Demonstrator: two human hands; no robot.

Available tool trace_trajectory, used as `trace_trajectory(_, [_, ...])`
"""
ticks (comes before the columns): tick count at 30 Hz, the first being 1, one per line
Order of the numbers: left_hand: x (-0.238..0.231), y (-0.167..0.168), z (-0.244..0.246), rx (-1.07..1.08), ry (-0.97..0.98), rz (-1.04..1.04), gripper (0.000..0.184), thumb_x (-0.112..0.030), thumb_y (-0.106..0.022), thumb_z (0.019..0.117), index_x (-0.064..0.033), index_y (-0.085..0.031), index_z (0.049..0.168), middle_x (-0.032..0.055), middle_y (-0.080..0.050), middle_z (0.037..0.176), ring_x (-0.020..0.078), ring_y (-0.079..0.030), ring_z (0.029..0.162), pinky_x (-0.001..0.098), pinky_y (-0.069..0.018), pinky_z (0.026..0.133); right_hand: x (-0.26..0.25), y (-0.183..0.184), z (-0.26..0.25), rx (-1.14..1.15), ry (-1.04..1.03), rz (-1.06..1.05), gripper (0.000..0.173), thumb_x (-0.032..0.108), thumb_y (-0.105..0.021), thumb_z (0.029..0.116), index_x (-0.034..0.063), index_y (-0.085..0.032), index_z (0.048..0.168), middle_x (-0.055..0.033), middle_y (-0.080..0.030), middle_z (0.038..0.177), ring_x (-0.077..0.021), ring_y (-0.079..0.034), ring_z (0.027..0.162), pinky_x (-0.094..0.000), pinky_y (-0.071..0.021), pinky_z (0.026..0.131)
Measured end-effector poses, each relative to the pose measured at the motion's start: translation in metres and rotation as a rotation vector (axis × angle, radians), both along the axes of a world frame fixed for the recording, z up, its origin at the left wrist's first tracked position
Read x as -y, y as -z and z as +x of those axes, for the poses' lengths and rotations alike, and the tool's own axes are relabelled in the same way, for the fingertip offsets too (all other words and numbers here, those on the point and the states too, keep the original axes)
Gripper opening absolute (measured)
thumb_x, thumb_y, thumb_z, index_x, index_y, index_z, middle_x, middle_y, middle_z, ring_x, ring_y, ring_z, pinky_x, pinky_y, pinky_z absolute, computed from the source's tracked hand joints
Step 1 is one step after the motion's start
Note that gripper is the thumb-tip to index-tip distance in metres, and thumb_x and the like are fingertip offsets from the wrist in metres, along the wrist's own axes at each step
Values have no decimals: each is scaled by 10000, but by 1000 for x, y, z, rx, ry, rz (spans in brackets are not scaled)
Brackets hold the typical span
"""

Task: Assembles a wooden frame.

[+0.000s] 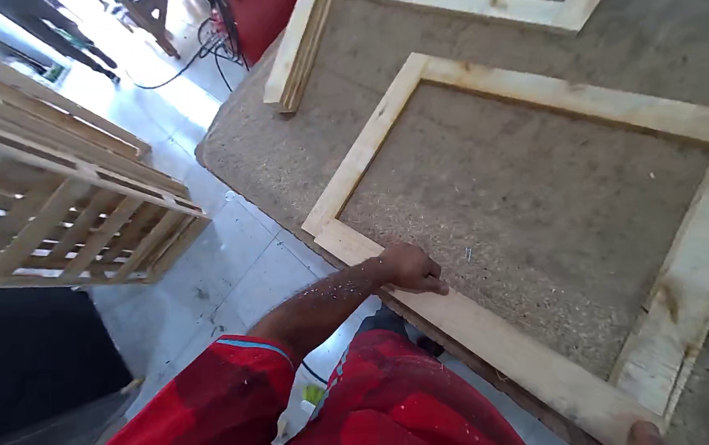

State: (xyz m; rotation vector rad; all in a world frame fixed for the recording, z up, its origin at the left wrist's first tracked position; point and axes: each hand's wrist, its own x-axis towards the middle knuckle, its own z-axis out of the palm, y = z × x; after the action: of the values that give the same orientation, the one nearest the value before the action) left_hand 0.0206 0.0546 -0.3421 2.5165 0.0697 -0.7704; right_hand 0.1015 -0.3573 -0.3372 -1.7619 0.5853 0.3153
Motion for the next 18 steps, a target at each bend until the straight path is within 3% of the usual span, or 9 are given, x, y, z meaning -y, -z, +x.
trace_trajectory(2, [-6,12,4,-12,29,-17,572,-713,-408,988,-274,-748,1124,24,-744,917,244,-722,902,601,-571,771,11,15,3,12,-38,3,268,267,-475,1090,44,-507,1236,-27,-623,988,-99,-671,816,-331,-613,695])
trace_trajectory(3, [-8,14,7,-17,41,-14,583,-715,-391,991,-273,-743,1135,27,-742,922,247,-720,905,594,-569,772,11,19,4,25,-38,-32,300,242,-519,1073,17,-504,1271,-58,-612,1001,-119,-665,805,-340,-609,669])
trace_trajectory(5, [-11,16,14,-28,59,11,609,-723,-364,994,-263,-734,1142,39,-742,934,259,-721,913,593,-570,775,3,19,9,15,-49,-159,446,251,-577,1046,-23,-478,1384,-139,-592,1123,-164,-647,880,-371,-598,726])
trace_trajectory(7, [-7,15,15,-30,49,8,607,-728,-371,990,-256,-731,1115,41,-739,918,264,-722,899,594,-571,769,-4,18,13,38,-80,-347,466,272,-601,1026,-50,-519,1354,-183,-608,1121,-202,-640,880,-406,-585,759])
trace_trajectory(11, [7,21,22,-7,26,-47,542,-685,-424,1001,-264,-740,1130,35,-754,946,259,-727,926,592,-569,837,-8,12,18,78,-117,-601,437,259,-624,1020,-69,-590,1306,-306,-607,1258,-418,-604,1155,-609,-480,997])
trace_trajectory(12, [7,25,23,15,20,-49,529,-678,-436,1002,-274,-743,1150,30,-757,963,256,-728,940,595,-571,850,-5,16,19,70,-150,-640,444,279,-630,1018,-50,-614,1315,-305,-598,1310,-441,-581,1225,-628,-460,1040])
trace_trajectory(15, [-3,40,9,317,26,39,517,-621,-484,1002,-211,-776,1121,60,-756,1054,282,-700,1067,570,-541,967,-4,22,25,32,-299,-691,404,276,-599,1022,4,-650,1316,-254,-633,1289,-402,-605,1215,-594,-490,1034])
trace_trajectory(18, [-18,46,-6,558,13,98,672,-699,-498,939,-116,-740,1170,194,-673,1171,426,-608,1160,633,-454,1025,-5,25,29,2,-326,-682,357,222,-585,1030,48,-663,1332,-210,-654,1263,-348,-637,1173,-556,-509,1019])
